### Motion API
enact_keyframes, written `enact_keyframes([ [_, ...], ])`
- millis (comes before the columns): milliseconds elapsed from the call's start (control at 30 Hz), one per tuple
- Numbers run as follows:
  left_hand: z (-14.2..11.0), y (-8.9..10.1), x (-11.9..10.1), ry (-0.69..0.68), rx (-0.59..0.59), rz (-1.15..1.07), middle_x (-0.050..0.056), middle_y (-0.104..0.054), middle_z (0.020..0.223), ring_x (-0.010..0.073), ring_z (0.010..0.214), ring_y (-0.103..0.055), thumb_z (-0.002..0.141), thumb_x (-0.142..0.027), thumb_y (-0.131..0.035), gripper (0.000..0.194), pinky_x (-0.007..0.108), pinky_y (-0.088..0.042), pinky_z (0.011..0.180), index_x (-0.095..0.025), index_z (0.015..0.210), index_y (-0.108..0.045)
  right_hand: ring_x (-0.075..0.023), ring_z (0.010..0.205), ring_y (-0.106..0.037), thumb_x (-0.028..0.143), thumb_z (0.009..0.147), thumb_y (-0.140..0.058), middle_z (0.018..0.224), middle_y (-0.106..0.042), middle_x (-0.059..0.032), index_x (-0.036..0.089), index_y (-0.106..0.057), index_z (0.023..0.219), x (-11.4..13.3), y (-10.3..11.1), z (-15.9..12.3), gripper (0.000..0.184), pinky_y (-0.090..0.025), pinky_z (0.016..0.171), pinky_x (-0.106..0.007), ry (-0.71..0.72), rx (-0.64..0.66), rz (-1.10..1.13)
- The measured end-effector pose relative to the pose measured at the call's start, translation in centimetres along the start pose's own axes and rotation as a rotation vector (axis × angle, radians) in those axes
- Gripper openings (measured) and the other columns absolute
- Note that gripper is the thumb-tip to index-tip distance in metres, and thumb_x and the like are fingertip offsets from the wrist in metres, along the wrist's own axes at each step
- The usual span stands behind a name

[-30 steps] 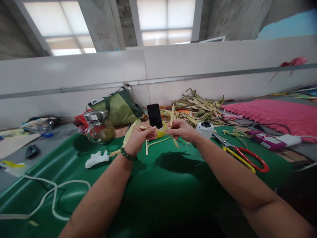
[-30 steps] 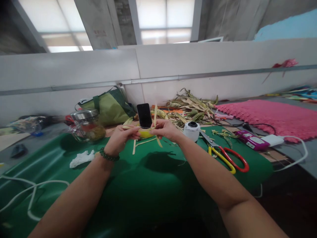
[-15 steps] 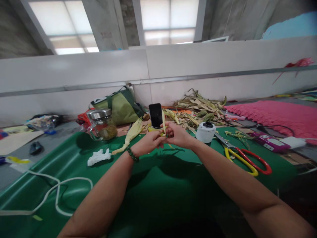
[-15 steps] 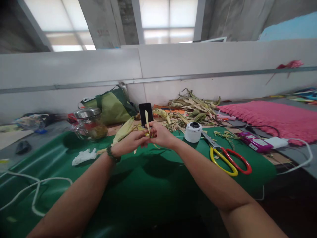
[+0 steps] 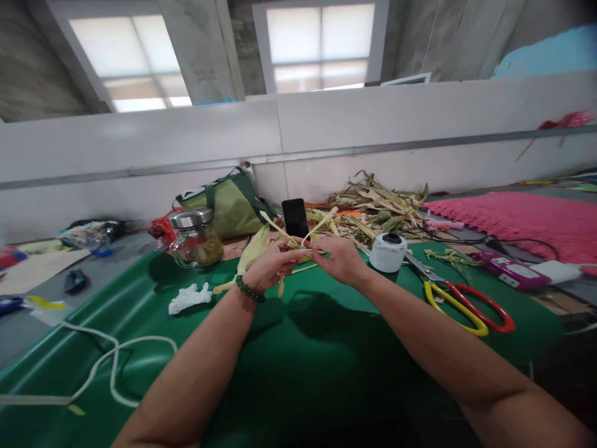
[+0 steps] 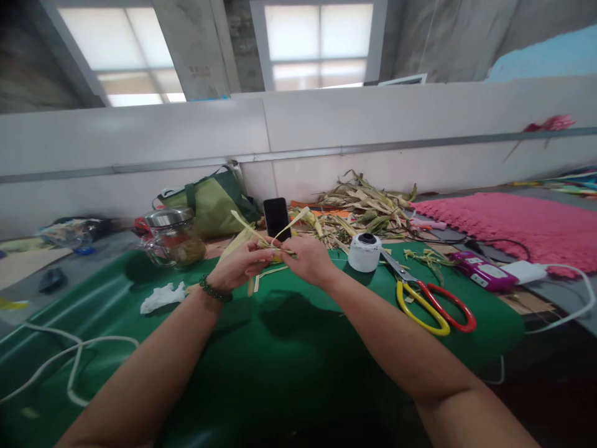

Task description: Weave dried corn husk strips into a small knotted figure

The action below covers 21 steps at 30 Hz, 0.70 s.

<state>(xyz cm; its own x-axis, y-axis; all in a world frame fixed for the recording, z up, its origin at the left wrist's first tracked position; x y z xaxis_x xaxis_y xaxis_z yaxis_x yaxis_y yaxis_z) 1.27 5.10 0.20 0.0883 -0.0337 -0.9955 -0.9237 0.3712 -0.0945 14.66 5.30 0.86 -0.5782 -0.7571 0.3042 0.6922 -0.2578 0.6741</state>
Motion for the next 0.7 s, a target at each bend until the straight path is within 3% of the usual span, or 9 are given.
enact_keyframes([
  [200, 0.1, 0.3, -0.3, -0.077, -0.103, 0.175, -0.006, -0.054, 0.052, 0.0031, 0.040, -0.041, 0.049, -0.034, -0.083, 0.034, 0.017, -0.031, 0.038, -0.013, 0.067, -0.062, -0.0119, 0.057, -0.048, 0.030, 0.087, -0.047, 0.058, -0.056, -0.0004, 0.017, -0.058, 0.057, 0.4, -0.6, 0.0, 0.034, -0.031, 0.056, -0.024, -0.033, 0.148, 0.202],
  [367, 0.0, 1.2, -1.0, -0.116, -0.170, 0.277, -0.003, -0.056, 0.050, 0.0042, 0.040, -0.042, 0.057, -0.030, -0.079, 0.024, 0.018, -0.030, 0.039, -0.012, 0.063, -0.064, -0.0109, 0.052, -0.048, 0.035, 0.081, -0.052, 0.052, -0.054, 0.0013, 0.017, -0.061, 0.055, -0.7, 0.1, 0.1, 0.032, -0.034, 0.053, -0.023, -0.159, 0.229, 0.400],
  [600, -0.6, 1.9, -2.2, -0.191, -0.187, 0.235, -0.005, -0.053, 0.049, 0.0027, 0.039, -0.038, 0.056, -0.027, -0.080, 0.023, 0.018, -0.029, 0.039, -0.012, 0.059, -0.064, -0.0103, 0.048, -0.047, 0.039, 0.074, -0.058, 0.050, -0.053, 0.0009, 0.016, -0.064, 0.056, -2.4, 1.7, 0.0, 0.030, -0.033, 0.045, -0.022, -0.246, 0.297, 0.564],
  [700, -0.7, 2.0, -2.0, -0.147, -0.175, 0.174, -0.004, -0.056, 0.053, 0.0032, 0.041, -0.044, 0.054, -0.024, -0.081, 0.023, 0.017, -0.034, 0.041, -0.012, 0.063, -0.064, -0.0108, 0.049, -0.049, 0.039, 0.075, -0.058, 0.052, -0.056, -0.0002, 0.016, -0.065, 0.058, -3.2, 1.7, -0.1, 0.030, -0.036, 0.046, -0.022, -0.255, 0.346, 0.565],
])
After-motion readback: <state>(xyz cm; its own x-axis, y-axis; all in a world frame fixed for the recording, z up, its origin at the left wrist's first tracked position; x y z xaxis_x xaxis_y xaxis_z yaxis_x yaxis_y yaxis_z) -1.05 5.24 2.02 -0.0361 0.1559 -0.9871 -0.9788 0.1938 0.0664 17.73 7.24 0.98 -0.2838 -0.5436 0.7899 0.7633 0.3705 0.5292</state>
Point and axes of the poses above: each hand's wrist, its own z-axis towards the middle knuckle, its own y-axis out of the back of the hand, x = y × z, the point moved 5 cm from there along z, towards the middle knuckle
